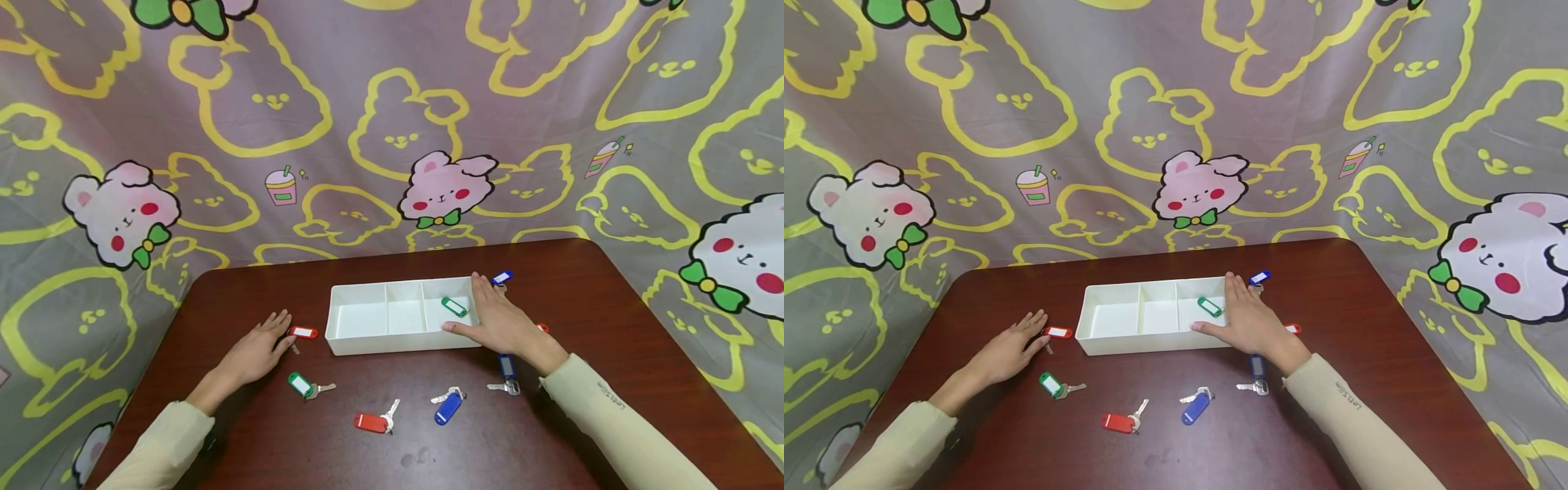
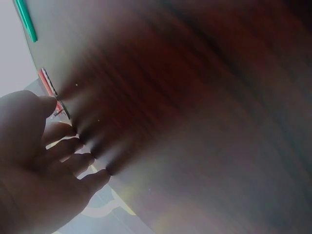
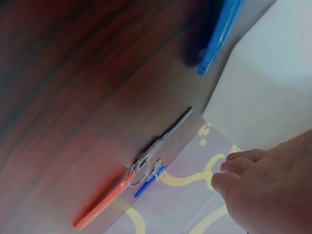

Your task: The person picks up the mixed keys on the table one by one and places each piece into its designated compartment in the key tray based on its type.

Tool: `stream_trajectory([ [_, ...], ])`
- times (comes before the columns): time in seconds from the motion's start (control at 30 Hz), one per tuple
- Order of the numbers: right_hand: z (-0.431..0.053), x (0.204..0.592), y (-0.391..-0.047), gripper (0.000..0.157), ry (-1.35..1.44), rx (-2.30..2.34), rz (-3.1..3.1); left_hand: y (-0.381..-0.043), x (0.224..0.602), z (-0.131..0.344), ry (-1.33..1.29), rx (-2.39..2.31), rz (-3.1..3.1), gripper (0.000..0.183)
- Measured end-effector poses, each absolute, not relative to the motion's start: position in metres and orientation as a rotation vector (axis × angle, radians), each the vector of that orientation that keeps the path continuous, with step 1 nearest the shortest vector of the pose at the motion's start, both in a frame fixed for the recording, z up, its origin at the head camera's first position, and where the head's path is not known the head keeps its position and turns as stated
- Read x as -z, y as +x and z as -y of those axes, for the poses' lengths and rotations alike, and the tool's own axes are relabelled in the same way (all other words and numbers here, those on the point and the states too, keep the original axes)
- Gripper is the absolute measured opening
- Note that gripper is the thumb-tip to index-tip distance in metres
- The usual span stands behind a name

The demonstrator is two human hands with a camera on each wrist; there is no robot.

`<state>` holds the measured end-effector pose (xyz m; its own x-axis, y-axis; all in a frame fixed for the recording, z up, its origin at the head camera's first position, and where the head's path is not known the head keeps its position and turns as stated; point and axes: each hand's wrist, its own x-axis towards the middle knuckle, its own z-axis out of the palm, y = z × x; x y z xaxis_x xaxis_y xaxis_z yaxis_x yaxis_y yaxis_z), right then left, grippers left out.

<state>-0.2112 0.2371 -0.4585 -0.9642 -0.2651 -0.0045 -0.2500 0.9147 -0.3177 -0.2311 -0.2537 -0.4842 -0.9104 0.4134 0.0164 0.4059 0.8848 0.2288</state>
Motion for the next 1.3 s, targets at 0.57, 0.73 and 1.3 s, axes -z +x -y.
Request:
stream_trajectory([
  [0.57,-0.2369,0.4596,-0.212,0.127,-0.404,0.509,-3.029,-0.2328,0.4813,0.253,0.668,-0.333,-3.1,0.047],
  [0.73,-0.2369,0.4595,-0.2122,0.127,-0.403,0.514,-3.027,-0.2328,0.4819,0.2538,0.687,-0.326,-3.122,0.045],
  [1.3,-0.2363,0.4595,-0.2123,0.128,-0.393,0.526,-3.027,-0.2331,0.4786,0.2515,0.678,-0.284,-3.195,0.031],
])
